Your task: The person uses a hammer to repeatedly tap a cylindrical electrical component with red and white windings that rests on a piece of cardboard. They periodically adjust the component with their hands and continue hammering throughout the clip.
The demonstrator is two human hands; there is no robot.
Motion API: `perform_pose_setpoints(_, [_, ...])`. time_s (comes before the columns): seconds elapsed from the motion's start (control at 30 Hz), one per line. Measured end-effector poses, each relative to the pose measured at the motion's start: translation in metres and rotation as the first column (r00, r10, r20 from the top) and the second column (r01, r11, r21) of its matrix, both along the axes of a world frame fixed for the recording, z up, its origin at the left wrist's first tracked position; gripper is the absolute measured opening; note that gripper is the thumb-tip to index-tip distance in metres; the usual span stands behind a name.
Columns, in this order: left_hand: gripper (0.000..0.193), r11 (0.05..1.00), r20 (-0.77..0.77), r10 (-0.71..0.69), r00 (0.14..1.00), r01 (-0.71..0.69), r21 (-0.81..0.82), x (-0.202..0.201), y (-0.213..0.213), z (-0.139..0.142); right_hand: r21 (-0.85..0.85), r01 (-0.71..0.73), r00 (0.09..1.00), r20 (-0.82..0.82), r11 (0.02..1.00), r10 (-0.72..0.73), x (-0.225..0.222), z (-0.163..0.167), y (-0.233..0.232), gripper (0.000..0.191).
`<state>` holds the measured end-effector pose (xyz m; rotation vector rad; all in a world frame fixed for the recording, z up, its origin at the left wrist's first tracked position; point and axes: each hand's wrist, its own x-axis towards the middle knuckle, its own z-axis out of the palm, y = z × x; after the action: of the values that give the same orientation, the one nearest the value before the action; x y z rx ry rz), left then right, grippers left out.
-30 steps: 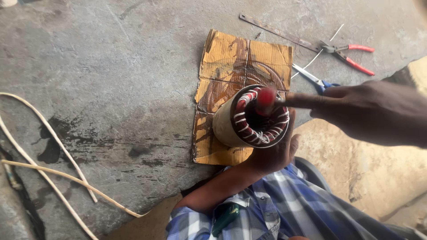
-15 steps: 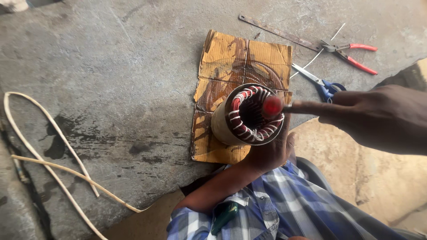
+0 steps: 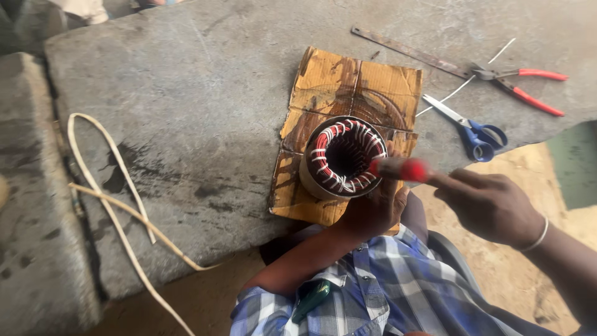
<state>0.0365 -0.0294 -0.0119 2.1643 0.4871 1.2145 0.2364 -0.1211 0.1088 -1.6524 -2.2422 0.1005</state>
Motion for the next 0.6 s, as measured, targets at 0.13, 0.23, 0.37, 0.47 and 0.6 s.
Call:
perform_pose_setpoints(0.13, [0.080,0.992,-0.006,0.077,0.997,-0.076,0.100,0.003,-0.005,0.000,0.020,-0.002,1.000,0.006,1.000,0.002,-0.004,0.017,0.006,0.045])
perform_pose_setpoints(0.23, [0.080,0.996,-0.035,0.071,0.997,-0.069,0.063,0.007,-0.008,0.004,-0.022,-0.052,0.998,-0.042,0.998,0.051,0.001,0.013,0.008,0.053])
perform_pose_setpoints(0.37, [0.078,0.999,-0.035,0.032,0.999,-0.030,0.042,0.000,-0.015,0.020,0.028,0.153,0.986,-0.077,0.988,-0.150,0.021,-0.011,0.012,0.047])
perform_pose_setpoints(0.47, [0.073,0.996,-0.110,-0.008,0.994,0.017,0.083,-0.013,-0.029,0.043,0.048,0.330,0.943,0.031,0.943,-0.332,0.031,-0.033,0.034,0.046])
perform_pose_setpoints(0.6, [0.066,0.997,-0.245,-0.054,0.968,0.067,0.044,-0.020,-0.042,0.078,0.347,0.236,0.963,0.039,0.908,-0.266,0.027,-0.046,0.062,0.046])
